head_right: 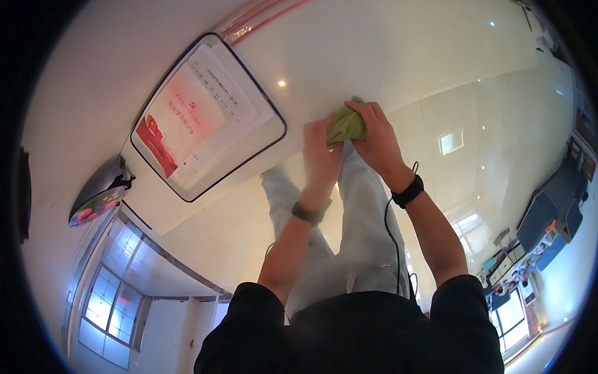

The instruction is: The person wipes a door handle, a decorative wall panel, a tabletop, and a door frame using a green cloth.

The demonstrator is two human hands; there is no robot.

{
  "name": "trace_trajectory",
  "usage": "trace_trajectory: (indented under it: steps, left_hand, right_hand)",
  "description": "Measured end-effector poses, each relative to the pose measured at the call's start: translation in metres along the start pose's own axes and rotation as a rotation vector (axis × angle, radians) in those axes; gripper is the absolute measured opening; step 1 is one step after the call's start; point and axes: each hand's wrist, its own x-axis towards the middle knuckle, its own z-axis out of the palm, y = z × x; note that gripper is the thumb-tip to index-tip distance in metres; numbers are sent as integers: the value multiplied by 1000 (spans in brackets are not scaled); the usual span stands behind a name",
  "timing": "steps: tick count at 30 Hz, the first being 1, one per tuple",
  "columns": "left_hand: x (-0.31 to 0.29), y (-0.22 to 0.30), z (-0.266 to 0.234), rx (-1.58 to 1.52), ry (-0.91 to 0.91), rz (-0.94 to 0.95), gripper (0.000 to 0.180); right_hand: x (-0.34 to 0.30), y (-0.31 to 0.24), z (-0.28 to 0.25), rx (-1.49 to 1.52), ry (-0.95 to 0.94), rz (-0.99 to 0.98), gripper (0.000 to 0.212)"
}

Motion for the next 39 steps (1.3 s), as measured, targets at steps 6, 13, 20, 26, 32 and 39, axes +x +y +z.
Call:
trace_trajectory:
  steps: [6, 13, 20, 26, 32, 39]
  left_hand:
    - [22, 40, 10, 93, 171, 104, 50]
    - [39, 14, 20, 446, 66, -73, 30]
    - [104, 19, 44, 471, 152, 168, 29]
    - [117, 37, 72, 431, -26, 142, 26]
    - [59, 24, 39, 384, -182, 68, 28]
    - [75, 11, -20, 649, -243, -158, 27]
  right_hand:
    - [30, 3, -28, 28, -2, -148, 59]
    - [44, 39, 6, -189, -115, -234, 62]
    - [88, 47, -22, -420, 97, -295, 48]
    - [76, 61, -41, -487, 87, -48, 49]
    - [20, 50, -13, -428, -50, -27, 52]
    - [55, 7, 40, -280, -96, -141, 46]
